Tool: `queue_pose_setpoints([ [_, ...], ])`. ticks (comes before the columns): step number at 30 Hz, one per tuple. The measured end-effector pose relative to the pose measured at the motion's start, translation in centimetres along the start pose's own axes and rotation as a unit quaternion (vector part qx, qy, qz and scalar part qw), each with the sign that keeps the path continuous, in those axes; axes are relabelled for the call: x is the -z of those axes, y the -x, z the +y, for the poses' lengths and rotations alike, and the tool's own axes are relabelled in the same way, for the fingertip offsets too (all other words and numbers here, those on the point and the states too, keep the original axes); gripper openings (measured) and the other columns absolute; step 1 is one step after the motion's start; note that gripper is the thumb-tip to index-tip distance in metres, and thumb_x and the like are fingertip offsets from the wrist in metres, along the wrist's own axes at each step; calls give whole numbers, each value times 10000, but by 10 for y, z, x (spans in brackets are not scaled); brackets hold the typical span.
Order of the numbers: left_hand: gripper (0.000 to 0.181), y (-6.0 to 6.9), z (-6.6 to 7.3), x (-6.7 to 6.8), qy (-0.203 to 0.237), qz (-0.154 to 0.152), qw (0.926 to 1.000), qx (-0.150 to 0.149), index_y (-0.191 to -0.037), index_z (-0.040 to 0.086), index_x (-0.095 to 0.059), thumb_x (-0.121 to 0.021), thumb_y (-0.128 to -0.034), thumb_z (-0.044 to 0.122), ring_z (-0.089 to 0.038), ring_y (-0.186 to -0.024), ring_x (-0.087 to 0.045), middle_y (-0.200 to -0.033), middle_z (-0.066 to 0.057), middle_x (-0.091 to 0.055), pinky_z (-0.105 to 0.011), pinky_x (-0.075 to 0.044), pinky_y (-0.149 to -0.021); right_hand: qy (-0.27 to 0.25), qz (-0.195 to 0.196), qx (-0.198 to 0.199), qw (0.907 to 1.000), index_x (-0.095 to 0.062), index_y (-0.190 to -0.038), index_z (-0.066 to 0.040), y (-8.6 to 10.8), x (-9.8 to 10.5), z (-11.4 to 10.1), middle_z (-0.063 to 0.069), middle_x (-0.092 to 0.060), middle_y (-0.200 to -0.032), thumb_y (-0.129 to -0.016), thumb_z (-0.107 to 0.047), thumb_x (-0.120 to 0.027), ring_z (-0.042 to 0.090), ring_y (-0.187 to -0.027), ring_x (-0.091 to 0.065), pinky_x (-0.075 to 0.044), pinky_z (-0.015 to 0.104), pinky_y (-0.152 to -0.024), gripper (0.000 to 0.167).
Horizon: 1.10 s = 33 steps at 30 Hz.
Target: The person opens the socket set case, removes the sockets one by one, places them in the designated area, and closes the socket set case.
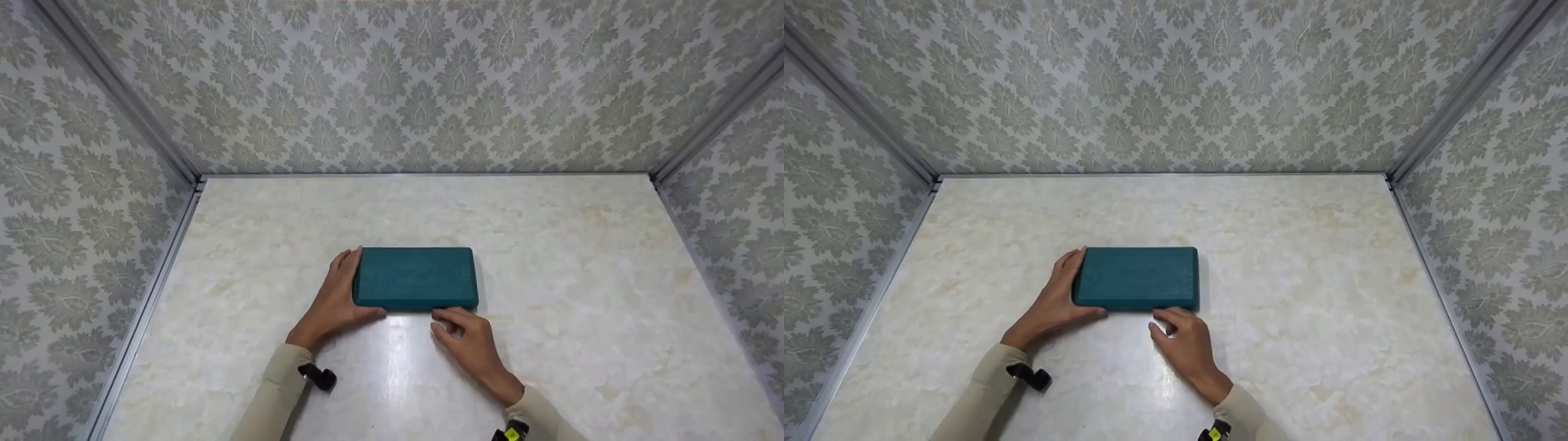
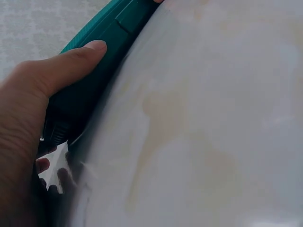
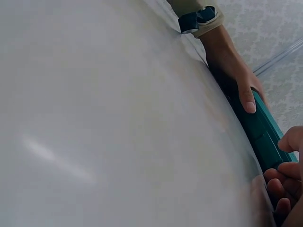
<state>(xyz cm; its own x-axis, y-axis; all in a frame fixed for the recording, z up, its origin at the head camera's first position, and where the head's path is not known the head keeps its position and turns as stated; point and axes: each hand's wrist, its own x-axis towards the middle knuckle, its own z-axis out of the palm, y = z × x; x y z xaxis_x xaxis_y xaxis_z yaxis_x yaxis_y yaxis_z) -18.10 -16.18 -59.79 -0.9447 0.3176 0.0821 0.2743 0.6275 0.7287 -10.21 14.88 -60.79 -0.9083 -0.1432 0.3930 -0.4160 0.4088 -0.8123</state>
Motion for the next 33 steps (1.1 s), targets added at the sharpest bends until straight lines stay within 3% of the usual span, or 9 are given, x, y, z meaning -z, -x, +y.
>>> queue_pose_setpoints([
  [3,1370,-3,-2,1,-47,100,9999,-71,-1786,222,-190,-925,-736,703,-407,-1655,-198,-1796,-175,-182,-680,-329,-1264,-177,87,-394,9990,-861,-1112,-15,-2,-4,-4,11,-808,-987,-934,21,-840,89,-749,-650,-559,228,-662,183],
  [6,1353,-6,-5,2,-160,228,9995,-178,-1774,189,-243,-947,-723,668,-406,-1669,-147,-1784,-203,-221,-701,-217,-1305,-843,-69,-1173,9895,-846,-1156,-1,-5,-9,-10,53,-796,-870,-988,-47,-814,100,-637,-668,-557,216,-568,177],
  [9,1352,-8,-8,3,-198,259,9991,-266,-1763,141,-270,-965,-714,634,-382,-1656,-194,-1757,-218,-286,-677,-100,-1338,-1635,-121,-2036,9652,-826,-1190,18,-7,-15,-16,123,-765,-759,-1028,-132,-797,155,-517,-665,-537,236,-466,224],
  [13,1358,-11,-7,1,-138,178,9995,-222,-1766,139,-263,-964,-715,636,-382,-1640,-229,-1731,-204,-343,-649,-56,-1348,-2217,146,-2722,9363,-826,-1124,38,-11,-20,-22,207,-738,-739,-1037,-201,-799,193,-515,-680,-592,274,-501,256],
  [17,1345,-12,-3,1,29,145,9999,21,-1772,201,-265,-953,-714,666,-452,-1669,-121,-1726,-211,-331,-710,-167,-1318,-2637,454,-3171,9098,-818,-1058,79,-16,-24,-26,239,-758,-820,-1038,-241,-802,175,-550,-691,-640,301,-564,321],
  [20,1330,-12,-1,2,144,129,9996,189,-1774,244,-263,-951,-719,671,-506,-1672,-14,-1728,-219,-310,-749,-238,-1279,-3098,634,-3500,8818,-803,-1078,122,-21,-28,-31,225,-798,-920,-1040,-237,-802,140,-585,-685,-637,280,-574,361],
  [24,1307,-12,1,2,219,109,9994,253,-1775,251,-262,-950,-740,656,-523,-1667,20,-1727,-220,-307,-749,-245,-1276,-3648,852,-3813,8452,-772,-1129,166,-24,-37,-37,200,-819,-985,-1055,-203,-780,111,-618,-668,-613,240,-574,377],
  [28,1295,-12,1,2,270,117,9993,251,-1775,228,-263,-949,-759,644,-532,-1664,9,-1711,-222,-323,-743,-243,-1280,-3904,1050,-3893,8277,-745,-1154,183,-26,-44,-40,188,-818,-957,-1060,-168,-769,100,-625,-655,-588,212,-570,365],
  [33,1286,-12,0,3,315,132,9992,230,-1776,219,-256,-954,-774,621,-528,-1665,6,-1706,-226,-316,-737,-242,-1283,-3913,1346,-3903,8225,-760,-1113,154,-28,-51,-42,164,-811,-908,-1054,-159,-775,108,-634,-642,-573,210,-563,319],
])
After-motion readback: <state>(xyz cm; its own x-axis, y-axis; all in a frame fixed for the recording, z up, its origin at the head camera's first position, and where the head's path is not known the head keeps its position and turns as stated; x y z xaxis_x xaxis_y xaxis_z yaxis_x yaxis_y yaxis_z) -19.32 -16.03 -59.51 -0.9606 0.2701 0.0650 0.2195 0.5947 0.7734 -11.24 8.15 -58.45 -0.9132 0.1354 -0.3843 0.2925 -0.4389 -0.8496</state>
